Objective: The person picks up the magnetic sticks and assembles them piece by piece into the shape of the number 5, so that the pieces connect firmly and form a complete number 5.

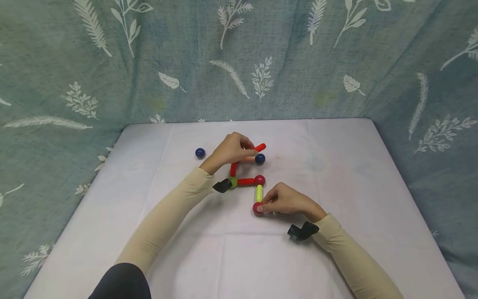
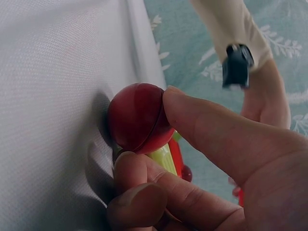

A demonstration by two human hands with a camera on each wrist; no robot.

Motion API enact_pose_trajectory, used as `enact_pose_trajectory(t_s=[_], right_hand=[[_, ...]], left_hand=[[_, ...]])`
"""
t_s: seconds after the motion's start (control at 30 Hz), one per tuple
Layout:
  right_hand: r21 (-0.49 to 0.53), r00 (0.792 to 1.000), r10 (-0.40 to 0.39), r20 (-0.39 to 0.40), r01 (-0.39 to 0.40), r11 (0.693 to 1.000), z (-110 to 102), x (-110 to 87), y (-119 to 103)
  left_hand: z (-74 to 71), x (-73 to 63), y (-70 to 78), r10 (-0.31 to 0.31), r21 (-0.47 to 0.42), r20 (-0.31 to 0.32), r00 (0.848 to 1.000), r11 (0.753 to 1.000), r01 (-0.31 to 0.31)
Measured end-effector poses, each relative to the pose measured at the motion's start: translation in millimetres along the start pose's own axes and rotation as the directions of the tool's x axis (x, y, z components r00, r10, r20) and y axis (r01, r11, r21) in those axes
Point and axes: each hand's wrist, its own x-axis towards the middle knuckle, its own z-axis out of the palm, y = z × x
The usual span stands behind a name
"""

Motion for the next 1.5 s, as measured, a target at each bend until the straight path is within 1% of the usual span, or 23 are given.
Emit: enact_pose_trajectory(t_s=[0.2,0.43,0.7,0.9,1.17,1.3,1.37,1.5], right_hand=[[-0.009,1.000,-0.001,-0.001,0.001,1.000,-3,-0.5,1],[-0.012,1.000,0.010,-0.004,-0.010,1.000,-2,0.0,0],[-0.017,1.000,0.020,-0.008,-0.020,1.000,-1,-0.1,0],[-0.017,1.000,0.017,-0.013,-0.017,1.000,-2,0.4,1],[-0.021,1.000,0.028,-0.010,-0.029,0.999,-3,0.9,1],[-0.017,0.999,0.032,-0.011,-0.032,0.999,-2,1.1,1],[-0.020,0.999,0.033,-0.011,-0.034,0.999,-1,1.3,1],[-0.023,0.999,0.031,-0.011,-0.031,0.999,0,1.6,0]], left_hand=[[-6.9,-23.7,-9.6,0.060,0.017,0.001,0.998,0.998,-0.060],[-11.1,-47.7,-22.1,0.101,0.019,0.018,0.995,0.995,-0.101],[-7.4,-71.2,-41.2,0.184,0.051,0.012,0.983,0.981,-0.185],[-0.1,-83.4,-53.8,0.247,0.050,0.020,0.969,0.968,-0.248],[12.5,-94.7,-67.4,0.242,0.043,0.028,0.970,0.969,-0.243],[16.9,-100.4,-70.5,0.246,0.052,0.031,0.969,0.967,-0.248],[19.1,-103.9,-70.8,0.235,0.056,0.041,0.971,0.970,-0.237],[23.4,-109.5,-71.8,0.235,0.068,0.069,0.970,0.969,-0.239]])
